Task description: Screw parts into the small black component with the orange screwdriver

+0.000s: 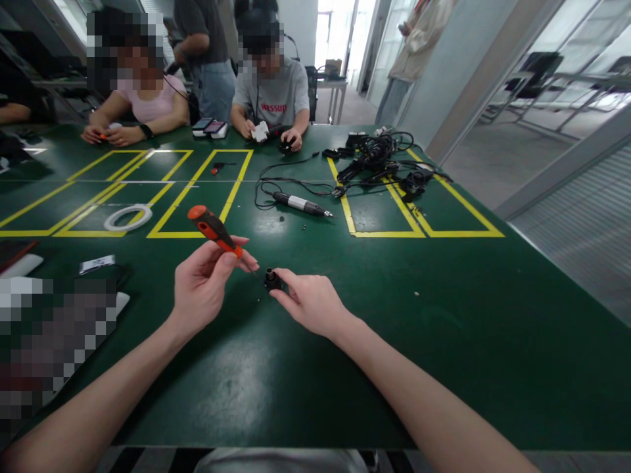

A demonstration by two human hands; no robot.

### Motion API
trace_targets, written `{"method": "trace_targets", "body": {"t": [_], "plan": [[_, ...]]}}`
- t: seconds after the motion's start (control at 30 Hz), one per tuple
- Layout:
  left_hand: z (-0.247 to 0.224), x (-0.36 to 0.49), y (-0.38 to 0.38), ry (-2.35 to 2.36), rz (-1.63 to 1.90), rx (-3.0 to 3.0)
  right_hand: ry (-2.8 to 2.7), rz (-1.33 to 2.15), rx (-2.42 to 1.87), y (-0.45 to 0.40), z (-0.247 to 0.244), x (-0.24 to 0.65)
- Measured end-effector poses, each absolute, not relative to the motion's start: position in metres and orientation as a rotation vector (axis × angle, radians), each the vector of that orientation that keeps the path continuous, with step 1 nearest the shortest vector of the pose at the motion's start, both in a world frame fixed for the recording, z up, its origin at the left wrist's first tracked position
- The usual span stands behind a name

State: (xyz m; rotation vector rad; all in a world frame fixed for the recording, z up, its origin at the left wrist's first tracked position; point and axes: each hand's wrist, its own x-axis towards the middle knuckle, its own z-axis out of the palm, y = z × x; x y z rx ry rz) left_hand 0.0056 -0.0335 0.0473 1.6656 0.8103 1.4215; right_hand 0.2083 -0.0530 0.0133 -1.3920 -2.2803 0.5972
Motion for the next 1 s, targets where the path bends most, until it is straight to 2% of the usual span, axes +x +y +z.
{"method": "trace_targets", "body": {"t": [1.0], "plan": [[0.0494, 0.0087, -0.0361, 0.839, 1.5, 1.619, -2.294, 0.583, -1.394, -0.0527, 0.0133, 0.2081]]}}
